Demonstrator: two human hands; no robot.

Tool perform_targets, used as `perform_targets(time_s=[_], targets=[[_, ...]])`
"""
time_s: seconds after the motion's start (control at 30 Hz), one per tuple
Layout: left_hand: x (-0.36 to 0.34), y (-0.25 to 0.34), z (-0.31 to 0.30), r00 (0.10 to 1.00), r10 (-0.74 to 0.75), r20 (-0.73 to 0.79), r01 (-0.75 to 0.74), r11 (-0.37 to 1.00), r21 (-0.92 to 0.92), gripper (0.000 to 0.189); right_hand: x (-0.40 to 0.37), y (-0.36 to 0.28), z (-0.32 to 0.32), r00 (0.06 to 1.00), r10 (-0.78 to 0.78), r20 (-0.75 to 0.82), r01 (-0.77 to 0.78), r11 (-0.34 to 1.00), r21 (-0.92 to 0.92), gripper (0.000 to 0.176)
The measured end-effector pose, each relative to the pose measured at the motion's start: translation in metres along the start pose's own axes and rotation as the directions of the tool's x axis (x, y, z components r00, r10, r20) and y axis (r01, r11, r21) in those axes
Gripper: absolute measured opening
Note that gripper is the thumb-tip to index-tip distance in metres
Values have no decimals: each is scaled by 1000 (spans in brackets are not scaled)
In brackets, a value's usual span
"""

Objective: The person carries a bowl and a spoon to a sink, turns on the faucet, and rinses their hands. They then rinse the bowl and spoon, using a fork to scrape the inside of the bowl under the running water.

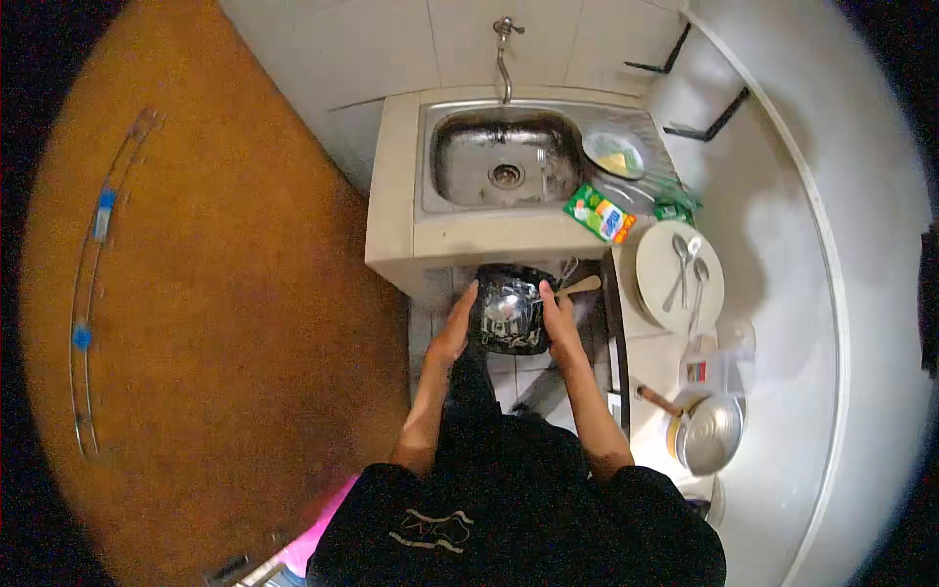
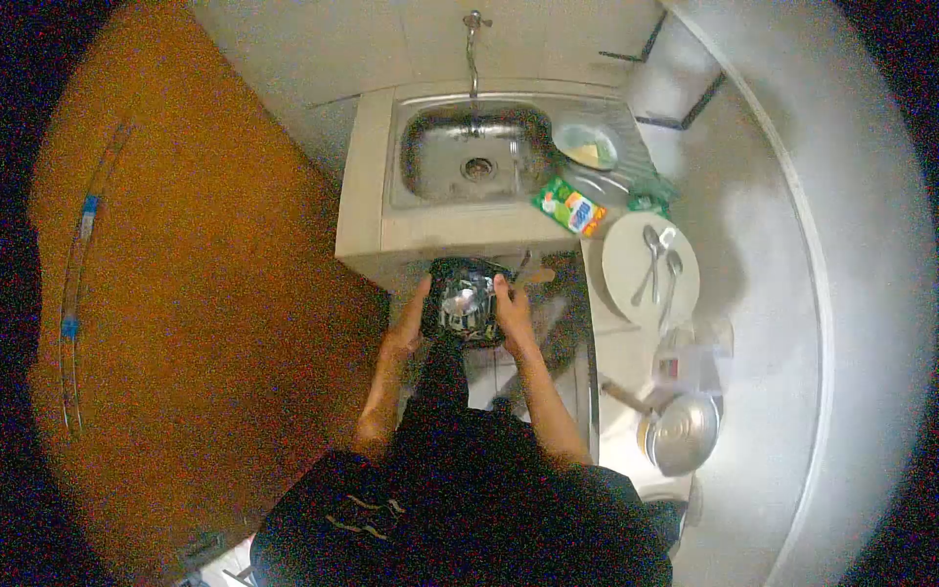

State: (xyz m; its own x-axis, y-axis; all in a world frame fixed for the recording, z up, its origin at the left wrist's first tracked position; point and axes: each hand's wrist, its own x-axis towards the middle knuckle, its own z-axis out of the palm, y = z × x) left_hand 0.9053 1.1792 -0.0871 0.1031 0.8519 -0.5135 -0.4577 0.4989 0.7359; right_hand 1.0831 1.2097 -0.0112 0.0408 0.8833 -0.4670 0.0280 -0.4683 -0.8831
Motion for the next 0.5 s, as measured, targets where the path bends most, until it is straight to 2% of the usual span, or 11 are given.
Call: perform_targets(time_s=[0.03, 0.1, 0.17, 0.2, 0.23, 0.3, 0.33, 0.37, 0.43, 0.47, 0.5], targets=[[16, 18, -2, 1000, -1, 5, 1, 1000, 4, 69, 12, -18, 8, 998, 3, -59, -4, 1000, -14, 53], [59, 35, -6, 996, 28, 86, -35, 996, 83, 70, 64, -5, 14, 996, 15, -90, -15, 1000, 1, 55], [115, 61, -18, 986, 3, 169, -28, 989, 145, 70, 124, 5, 21, 953, -167, -255, 120, 975, -188, 57], [129, 85, -8, 994, -63, 92, 38, 968, 247, 71, 137, -12, 23, 975, -130, -182, 109, 987, -121, 58], [133, 108, 4, 992, -126, -2, 119, 936, 330, 72, 155, -15, 27, 974, -112, -194, 90, 989, -118, 58], [157, 159, 25, 988, -153, 35, 134, 938, 319, 75, 198, -29, 38, 980, 101, -170, -99, 995, 19, 61], [175, 176, 28, 983, -134, 124, 94, 955, 283, 76, 224, -30, 45, 994, -3, -108, 16, 992, 125, 56], [187, 187, 29, 970, -126, 206, 74, 967, 242, 76, 244, -26, 47, 992, 6, -123, 10, 992, 128, 56], [232, 174, 9, 975, -122, 186, 77, 969, 234, 76, 271, -49, 62, 965, 216, -149, -173, 951, 254, 52], [260, 162, -5, 982, -103, 156, 67, 973, 221, 75, 334, 24, 56, 985, 14, -170, -3, 998, 65, 54], [280, 158, -10, 989, -80, 124, 54, 978, 202, 75, 339, 8, 60, 983, 13, -181, -1, 998, 68, 54]])
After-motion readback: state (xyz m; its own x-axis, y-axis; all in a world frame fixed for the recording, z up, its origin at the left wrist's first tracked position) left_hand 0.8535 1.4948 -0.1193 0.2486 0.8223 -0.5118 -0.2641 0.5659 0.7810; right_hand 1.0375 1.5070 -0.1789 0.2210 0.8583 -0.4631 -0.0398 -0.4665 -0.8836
